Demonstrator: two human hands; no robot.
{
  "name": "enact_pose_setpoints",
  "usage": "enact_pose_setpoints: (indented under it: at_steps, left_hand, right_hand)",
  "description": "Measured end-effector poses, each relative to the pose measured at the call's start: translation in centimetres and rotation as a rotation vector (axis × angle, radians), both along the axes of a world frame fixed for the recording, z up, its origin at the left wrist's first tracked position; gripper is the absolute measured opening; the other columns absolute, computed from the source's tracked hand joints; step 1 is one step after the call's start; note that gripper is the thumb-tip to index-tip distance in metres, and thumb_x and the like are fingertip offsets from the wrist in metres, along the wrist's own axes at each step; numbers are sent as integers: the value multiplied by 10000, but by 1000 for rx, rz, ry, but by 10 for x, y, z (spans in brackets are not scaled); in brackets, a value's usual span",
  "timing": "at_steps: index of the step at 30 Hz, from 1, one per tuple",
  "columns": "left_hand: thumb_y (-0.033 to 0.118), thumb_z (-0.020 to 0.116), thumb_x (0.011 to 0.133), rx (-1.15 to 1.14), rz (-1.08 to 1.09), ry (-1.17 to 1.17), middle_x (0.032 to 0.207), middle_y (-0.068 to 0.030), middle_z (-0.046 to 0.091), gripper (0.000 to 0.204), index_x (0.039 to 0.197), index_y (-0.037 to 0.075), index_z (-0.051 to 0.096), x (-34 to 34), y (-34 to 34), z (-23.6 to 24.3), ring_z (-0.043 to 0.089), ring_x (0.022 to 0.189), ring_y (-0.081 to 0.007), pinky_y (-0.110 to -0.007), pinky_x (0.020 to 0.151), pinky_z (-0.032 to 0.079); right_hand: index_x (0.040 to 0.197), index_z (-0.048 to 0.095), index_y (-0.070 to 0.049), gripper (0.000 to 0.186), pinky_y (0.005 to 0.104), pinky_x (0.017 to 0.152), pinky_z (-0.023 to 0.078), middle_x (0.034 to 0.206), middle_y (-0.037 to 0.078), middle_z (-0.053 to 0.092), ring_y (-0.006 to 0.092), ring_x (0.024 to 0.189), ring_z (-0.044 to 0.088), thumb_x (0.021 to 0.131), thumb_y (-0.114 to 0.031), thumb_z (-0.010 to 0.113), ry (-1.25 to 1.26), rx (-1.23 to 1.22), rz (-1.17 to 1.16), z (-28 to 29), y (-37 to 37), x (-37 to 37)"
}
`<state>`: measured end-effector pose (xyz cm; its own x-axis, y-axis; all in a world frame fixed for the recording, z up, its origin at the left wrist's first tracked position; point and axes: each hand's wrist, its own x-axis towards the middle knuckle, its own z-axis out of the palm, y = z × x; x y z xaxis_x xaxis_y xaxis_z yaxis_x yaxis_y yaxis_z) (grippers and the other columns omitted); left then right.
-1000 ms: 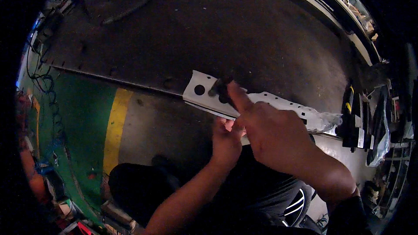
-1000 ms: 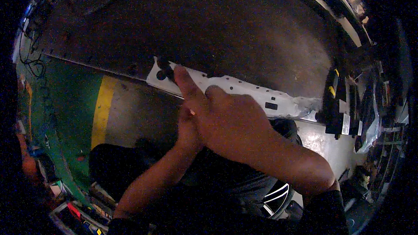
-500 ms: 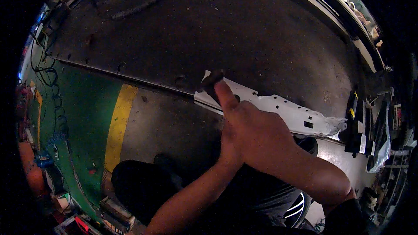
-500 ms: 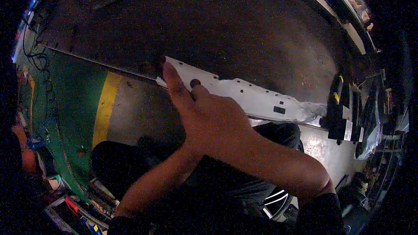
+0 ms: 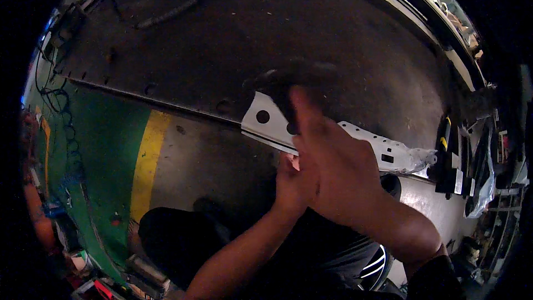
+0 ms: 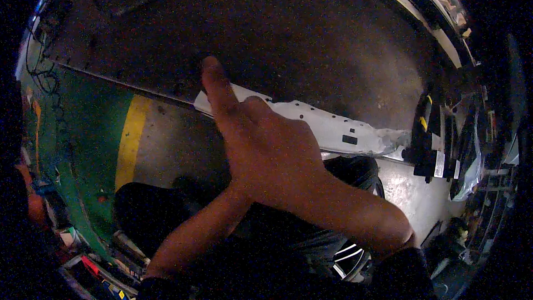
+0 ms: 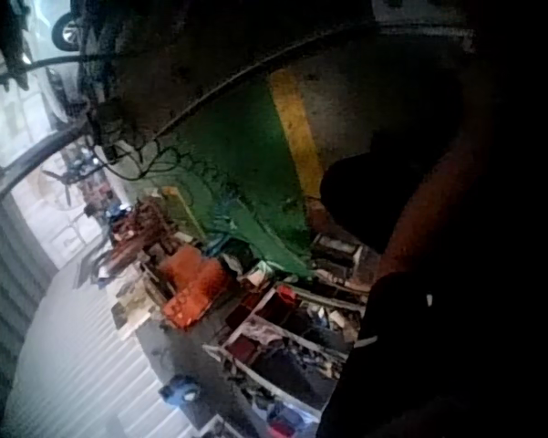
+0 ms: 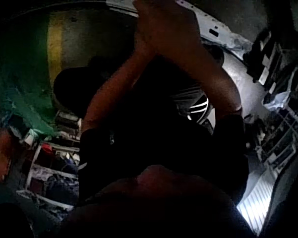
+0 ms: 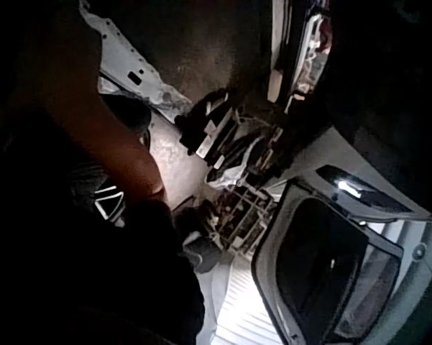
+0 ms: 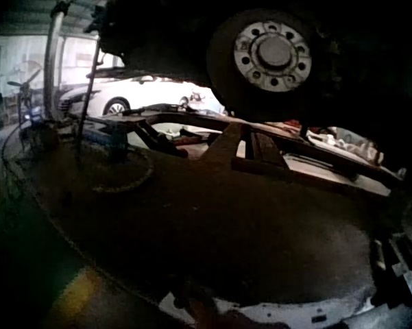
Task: The person uses a hammer to tap and flatten a large metal car body panel, then removes a smaller metal bracket and continues hammering it on a workbench to straighten its edges and surface.
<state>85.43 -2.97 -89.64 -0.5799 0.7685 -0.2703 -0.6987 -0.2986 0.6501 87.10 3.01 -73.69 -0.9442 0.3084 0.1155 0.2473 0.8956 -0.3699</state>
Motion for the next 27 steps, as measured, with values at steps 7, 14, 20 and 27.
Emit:
enact_pose_setpoints:
  at_steps: [7,14,20,27]
  left_hand:
    - [172,582,956,-97,-17,-15,1234,-139,566,380,1252,15,403,4,1,-17,592,1090,-231,-360,925,496]
    - [284,658,926,45,18,27,1214,-143,568,524,1280,33,364,4,4,-5,610,1050,-249,-425,898,516]
    - [155,572,958,-63,15,24,1122,-110,592,312,1204,18,437,0,5,-4,619,982,-210,-393,909,517]
    - [157,555,978,-49,-2,79,1173,-144,584,323,1222,-8,423,2,3,-9,603,1046,-231,-398,921,509]
  right_hand:
    - [1500,224,-16,682,416,677,542,1031,215,659,322,835,684,915,-133,554,-165,-25,-13,7,16,5]
    - [1462,271,-5,541,428,584,519,743,157,618,264,669,647,970,-142,451,27,-52,-246,44,6,78]
    - [1402,376,27,579,440,693,537,955,243,637,398,832,650,856,-52,549,-217,-123,-133,-9,13,62]
    - [1378,429,12,554,456,611,543,1004,233,651,396,786,665,847,-84,553,-135,60,-132,-1,13,63]
